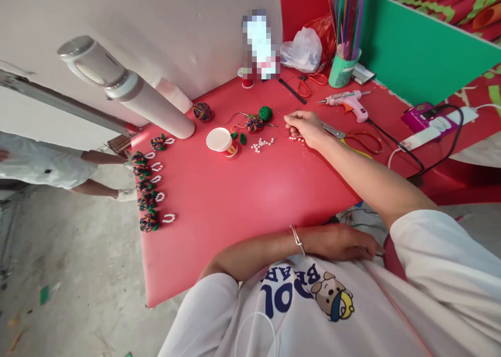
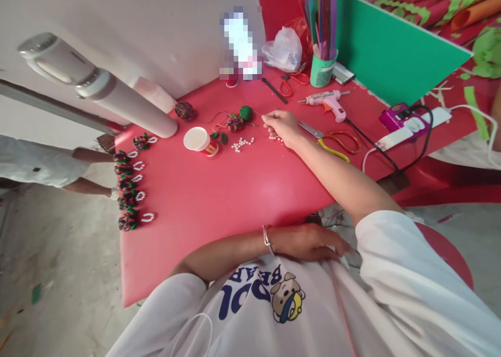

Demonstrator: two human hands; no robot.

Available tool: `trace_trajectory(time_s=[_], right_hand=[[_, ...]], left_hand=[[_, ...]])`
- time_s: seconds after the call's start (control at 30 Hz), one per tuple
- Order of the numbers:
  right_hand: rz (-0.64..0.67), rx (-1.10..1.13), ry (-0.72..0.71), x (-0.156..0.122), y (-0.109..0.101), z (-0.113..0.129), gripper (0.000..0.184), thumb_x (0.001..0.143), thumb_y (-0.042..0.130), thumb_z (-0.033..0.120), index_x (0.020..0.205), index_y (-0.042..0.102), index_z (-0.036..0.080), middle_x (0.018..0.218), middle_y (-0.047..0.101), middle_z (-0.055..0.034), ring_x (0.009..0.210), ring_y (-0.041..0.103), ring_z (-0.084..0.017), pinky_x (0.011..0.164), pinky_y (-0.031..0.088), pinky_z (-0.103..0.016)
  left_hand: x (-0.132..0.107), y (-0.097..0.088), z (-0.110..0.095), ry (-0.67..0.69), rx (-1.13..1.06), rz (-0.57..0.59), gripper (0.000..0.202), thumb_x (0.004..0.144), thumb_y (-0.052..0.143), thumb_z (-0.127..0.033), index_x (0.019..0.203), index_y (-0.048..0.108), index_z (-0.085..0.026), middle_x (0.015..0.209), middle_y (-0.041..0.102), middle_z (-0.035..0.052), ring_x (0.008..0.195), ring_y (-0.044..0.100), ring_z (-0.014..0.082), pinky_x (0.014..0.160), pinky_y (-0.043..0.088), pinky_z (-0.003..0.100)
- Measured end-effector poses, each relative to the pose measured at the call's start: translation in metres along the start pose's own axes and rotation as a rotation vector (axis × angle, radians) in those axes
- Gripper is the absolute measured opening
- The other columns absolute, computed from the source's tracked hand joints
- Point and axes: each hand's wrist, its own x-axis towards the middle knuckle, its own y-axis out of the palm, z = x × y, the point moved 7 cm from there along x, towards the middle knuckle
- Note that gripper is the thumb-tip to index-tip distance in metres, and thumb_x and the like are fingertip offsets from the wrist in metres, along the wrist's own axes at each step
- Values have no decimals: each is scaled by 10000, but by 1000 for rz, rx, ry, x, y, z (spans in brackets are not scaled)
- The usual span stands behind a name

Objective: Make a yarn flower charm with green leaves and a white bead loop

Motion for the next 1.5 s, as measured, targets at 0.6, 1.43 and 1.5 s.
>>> trace_trajectory(time_s=[0.6, 1.43, 1.5], right_hand=[[71, -578, -745, -62, 24, 8, 278, 986, 666, 504, 875, 752, 264, 827, 776, -59, 719, 641, -201, 763, 531, -336], [300, -383, -529, -74, 45, 9, 199, 897, 696, 401, 803, 721, 227, 814, 749, -37, 714, 629, -166, 625, 474, -286], [303, -346, -540, -75, 46, 10, 187, 891, 700, 388, 809, 722, 222, 929, 760, -66, 786, 659, -179, 593, 467, -274]], left_hand=[[-150, -229, 105, -398, -854, -1409, 286, 776, 958, -222, 888, 699, -171, 765, 698, -23, 597, 597, 62, 613, 526, 199], [-150, -235, 112, -386, -867, -1400, 290, 758, 994, -328, 847, 755, -190, 750, 704, -8, 584, 523, 63, 575, 472, 202], [-149, -235, 112, -381, -873, -1388, 294, 749, 1000, -332, 847, 763, -188, 752, 707, -7, 584, 526, 62, 577, 478, 199]])
